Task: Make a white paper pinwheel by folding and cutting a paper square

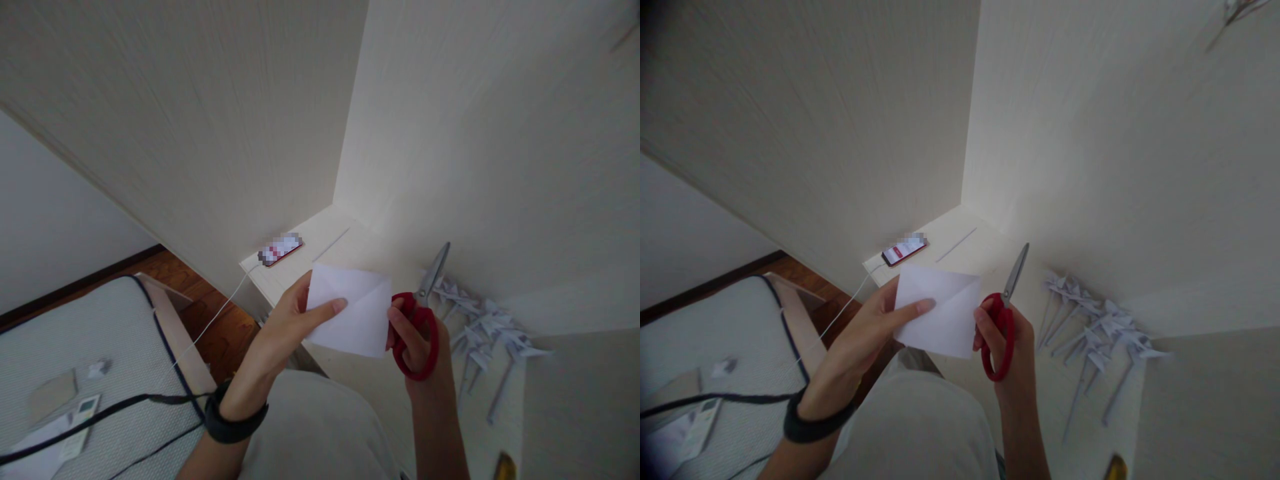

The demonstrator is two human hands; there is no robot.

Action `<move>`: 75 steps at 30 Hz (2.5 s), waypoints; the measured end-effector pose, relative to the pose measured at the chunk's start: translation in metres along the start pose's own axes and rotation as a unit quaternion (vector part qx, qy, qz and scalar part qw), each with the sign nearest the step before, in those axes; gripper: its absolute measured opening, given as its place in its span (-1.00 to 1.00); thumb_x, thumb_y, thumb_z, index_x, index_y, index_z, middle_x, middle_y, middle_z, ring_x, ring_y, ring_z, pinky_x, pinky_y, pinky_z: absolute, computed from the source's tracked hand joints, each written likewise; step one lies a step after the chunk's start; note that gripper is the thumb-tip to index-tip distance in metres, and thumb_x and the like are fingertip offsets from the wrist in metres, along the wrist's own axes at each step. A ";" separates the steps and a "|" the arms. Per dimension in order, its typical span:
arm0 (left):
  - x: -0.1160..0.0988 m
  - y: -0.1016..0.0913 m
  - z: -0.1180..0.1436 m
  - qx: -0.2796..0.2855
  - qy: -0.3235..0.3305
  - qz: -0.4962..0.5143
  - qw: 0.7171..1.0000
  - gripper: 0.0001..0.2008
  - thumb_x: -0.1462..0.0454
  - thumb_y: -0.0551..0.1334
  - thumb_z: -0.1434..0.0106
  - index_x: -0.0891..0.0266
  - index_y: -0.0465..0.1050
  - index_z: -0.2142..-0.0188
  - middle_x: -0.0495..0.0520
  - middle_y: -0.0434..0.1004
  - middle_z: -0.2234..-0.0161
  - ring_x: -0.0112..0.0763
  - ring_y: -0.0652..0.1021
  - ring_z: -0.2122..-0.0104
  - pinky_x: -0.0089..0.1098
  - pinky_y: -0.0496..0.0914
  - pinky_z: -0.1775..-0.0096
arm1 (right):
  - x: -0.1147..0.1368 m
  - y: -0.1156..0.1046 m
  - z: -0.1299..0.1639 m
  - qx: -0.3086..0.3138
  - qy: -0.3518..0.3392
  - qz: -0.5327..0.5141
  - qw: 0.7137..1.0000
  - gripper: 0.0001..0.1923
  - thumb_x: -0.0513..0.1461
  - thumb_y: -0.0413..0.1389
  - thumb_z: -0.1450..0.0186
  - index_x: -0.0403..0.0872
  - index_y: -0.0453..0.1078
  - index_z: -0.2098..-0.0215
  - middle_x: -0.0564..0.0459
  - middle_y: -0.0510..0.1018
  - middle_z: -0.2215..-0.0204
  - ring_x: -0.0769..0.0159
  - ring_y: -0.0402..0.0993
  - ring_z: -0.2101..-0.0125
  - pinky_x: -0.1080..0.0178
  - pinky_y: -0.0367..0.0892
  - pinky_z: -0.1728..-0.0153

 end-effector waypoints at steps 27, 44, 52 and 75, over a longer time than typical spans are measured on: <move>0.024 0.013 -0.008 0.050 -0.092 0.084 0.991 -0.78 0.26 0.50 0.03 0.29 0.63 0.37 0.05 0.69 0.44 -0.45 0.59 0.48 -0.49 0.45 0.37 | -0.002 -0.007 -0.004 -0.030 -0.026 -0.016 0.999 -0.76 -0.19 0.24 -0.21 -0.08 0.39 0.57 0.21 0.36 0.77 0.48 0.25 0.74 0.43 0.14 0.73; 0.020 -0.019 -0.022 -0.080 -0.019 0.019 0.996 -0.69 0.28 0.51 0.08 0.29 0.60 0.30 0.06 0.69 0.37 -0.35 0.59 0.42 -0.38 0.44 0.30 | -0.176 -0.101 -0.019 0.012 0.128 0.479 0.868 -0.76 -0.17 0.15 -0.37 -0.11 0.42 0.04 -0.05 0.53 0.08 0.19 0.52 0.15 0.06 0.46 0.14; 0.015 -0.028 -0.021 -0.106 0.006 0.023 0.994 -0.70 0.28 0.51 0.09 0.28 0.61 0.31 0.04 0.68 0.36 -0.37 0.58 0.40 -0.38 0.45 0.25 | -0.231 -0.117 -0.003 0.006 0.122 0.550 0.826 -0.68 -0.17 0.13 -0.39 -0.10 0.36 -0.08 -0.08 0.48 -0.03 0.14 0.51 0.08 0.01 0.47 0.11; 0.010 -0.025 -0.015 -0.097 0.019 0.026 0.995 -0.77 0.31 0.44 0.04 0.29 0.59 0.32 0.06 0.68 0.37 -0.34 0.55 0.42 -0.38 0.40 0.29 | -0.200 -0.093 -0.027 -0.011 0.102 0.400 0.911 -0.67 -0.17 0.13 -0.39 -0.11 0.36 -0.08 -0.08 0.48 -0.03 0.14 0.50 0.08 0.01 0.47 0.11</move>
Point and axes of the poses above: each hand's wrist, its own z-axis away from the middle knuckle, its own y-axis out of the palm, x = y × z, the point moved 9 cm from there along -z, towards the middle knuckle
